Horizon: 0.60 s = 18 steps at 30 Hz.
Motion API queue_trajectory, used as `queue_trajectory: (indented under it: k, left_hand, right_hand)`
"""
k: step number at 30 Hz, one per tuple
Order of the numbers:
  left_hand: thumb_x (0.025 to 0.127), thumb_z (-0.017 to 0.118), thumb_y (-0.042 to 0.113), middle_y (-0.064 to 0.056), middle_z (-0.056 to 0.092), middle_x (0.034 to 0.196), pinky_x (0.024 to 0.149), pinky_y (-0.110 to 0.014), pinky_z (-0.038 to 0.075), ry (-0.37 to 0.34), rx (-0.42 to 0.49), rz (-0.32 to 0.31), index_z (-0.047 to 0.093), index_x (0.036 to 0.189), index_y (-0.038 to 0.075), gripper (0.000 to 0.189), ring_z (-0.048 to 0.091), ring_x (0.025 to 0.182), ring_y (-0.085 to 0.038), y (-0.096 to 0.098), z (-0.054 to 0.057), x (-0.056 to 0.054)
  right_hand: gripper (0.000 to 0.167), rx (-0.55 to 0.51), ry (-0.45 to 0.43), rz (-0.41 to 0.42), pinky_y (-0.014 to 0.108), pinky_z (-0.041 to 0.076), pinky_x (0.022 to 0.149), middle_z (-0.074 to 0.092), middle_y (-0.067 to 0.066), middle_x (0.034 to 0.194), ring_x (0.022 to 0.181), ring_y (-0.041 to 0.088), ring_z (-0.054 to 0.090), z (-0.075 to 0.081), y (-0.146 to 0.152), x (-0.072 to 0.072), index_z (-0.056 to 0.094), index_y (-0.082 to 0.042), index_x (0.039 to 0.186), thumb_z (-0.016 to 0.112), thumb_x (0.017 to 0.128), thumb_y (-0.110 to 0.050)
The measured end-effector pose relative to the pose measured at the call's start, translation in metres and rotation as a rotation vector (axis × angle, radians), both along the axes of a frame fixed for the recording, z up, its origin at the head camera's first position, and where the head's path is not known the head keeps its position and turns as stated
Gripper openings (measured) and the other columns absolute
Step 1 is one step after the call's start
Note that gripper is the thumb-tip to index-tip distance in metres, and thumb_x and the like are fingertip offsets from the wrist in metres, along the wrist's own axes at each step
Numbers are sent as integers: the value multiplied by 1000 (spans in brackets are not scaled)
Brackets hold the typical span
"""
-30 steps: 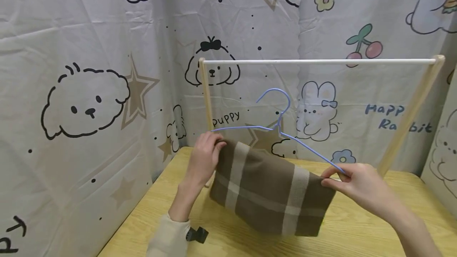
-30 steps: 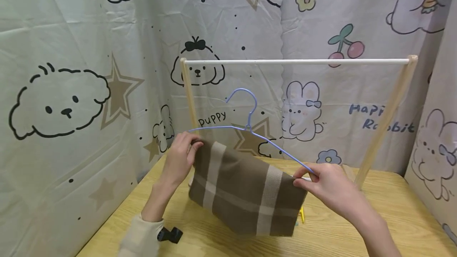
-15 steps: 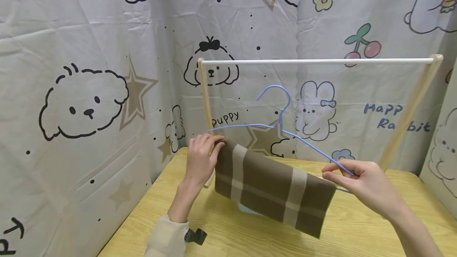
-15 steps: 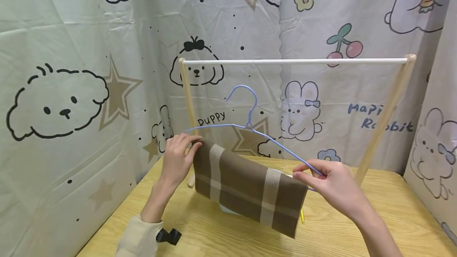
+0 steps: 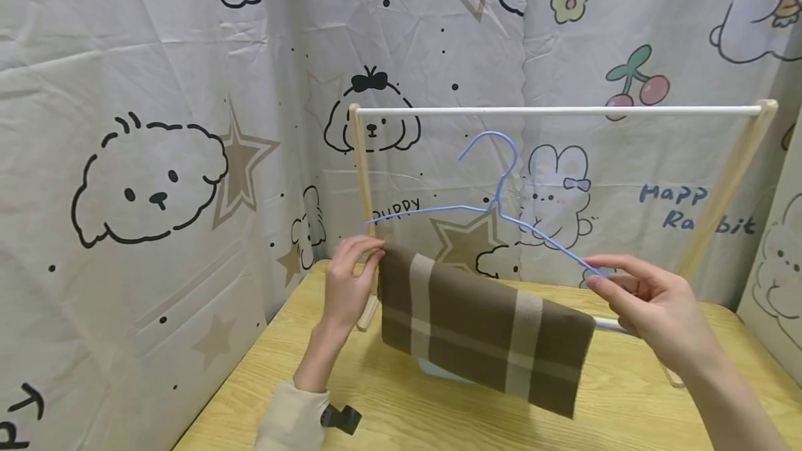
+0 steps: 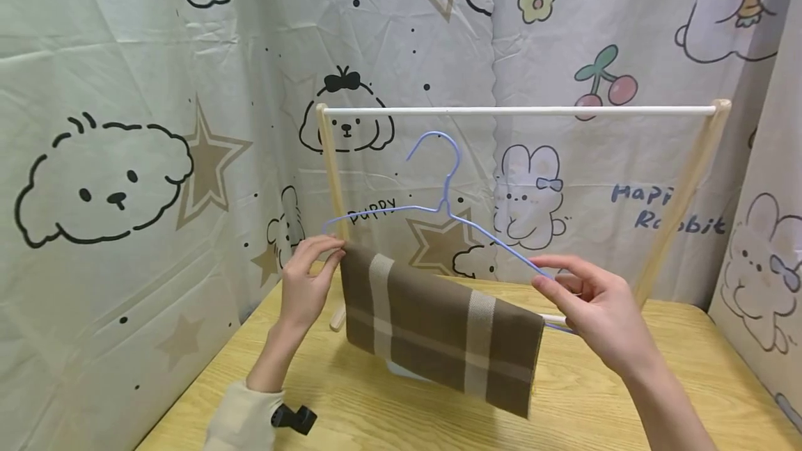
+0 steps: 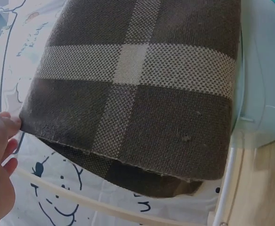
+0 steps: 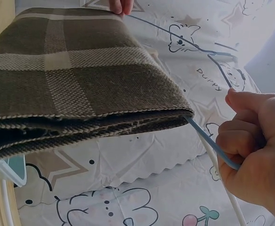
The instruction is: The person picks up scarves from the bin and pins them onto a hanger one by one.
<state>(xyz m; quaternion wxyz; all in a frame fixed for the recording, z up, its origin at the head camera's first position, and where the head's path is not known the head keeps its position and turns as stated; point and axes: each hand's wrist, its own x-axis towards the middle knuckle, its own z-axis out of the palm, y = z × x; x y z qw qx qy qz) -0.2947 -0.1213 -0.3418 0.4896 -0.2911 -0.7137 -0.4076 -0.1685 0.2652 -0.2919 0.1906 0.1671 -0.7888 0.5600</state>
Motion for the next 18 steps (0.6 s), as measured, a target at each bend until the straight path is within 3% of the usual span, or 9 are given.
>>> queue_trajectory:
  k: [5, 8, 11, 14, 18]
  left_hand:
    - [86, 76, 2, -11, 67, 108, 99, -22, 47, 28, 31, 0, 72, 104, 2, 18, 63, 106, -28, -1, -2, 1]
    - [86, 76, 4, -15, 62, 118, 103, -27, 44, 55, 40, 26, 67, 113, 1, 29, 58, 114, -30, -3, 5, 1]
    - [86, 77, 9, -15, 58, 128, 107, -36, 42, 17, 11, 30, 61, 126, 3, 43, 53, 123, -30, -7, 16, 1]
    - [85, 77, 10, -10, 62, 126, 104, -40, 46, -58, -39, -34, 61, 129, 7, 47, 57, 119, -25, -9, 24, 1]
    - [85, 75, 4, -5, 70, 95, 79, -30, 53, -83, -98, -166, 70, 112, 6, 27, 63, 86, -16, -7, 31, 0]
  right_hand:
    - [29, -7, 9, 4, 35, 22, 38, 42, -6, 53, 45, 23, 27, 0, -2, 2, 64, -2, 123, 64, 94, 0]
    - [28, 25, 16, -18, 34, 24, 38, 45, -7, 54, 44, 22, 29, 0, -2, 2, 66, -4, 122, 65, 94, -1]
    - [29, 72, 8, -50, 32, 29, 40, 55, -10, 61, 45, 18, 35, 0, -1, 3, 67, -7, 123, 66, 94, -2]
    - [30, 103, 6, -70, 32, 33, 42, 62, -12, 68, 47, 15, 41, 1, -2, 4, 68, -8, 123, 67, 93, -3]
    - [29, 110, 47, -69, 32, 33, 43, 65, -13, 71, 49, 14, 41, 2, -3, 4, 69, -5, 120, 68, 92, 0]
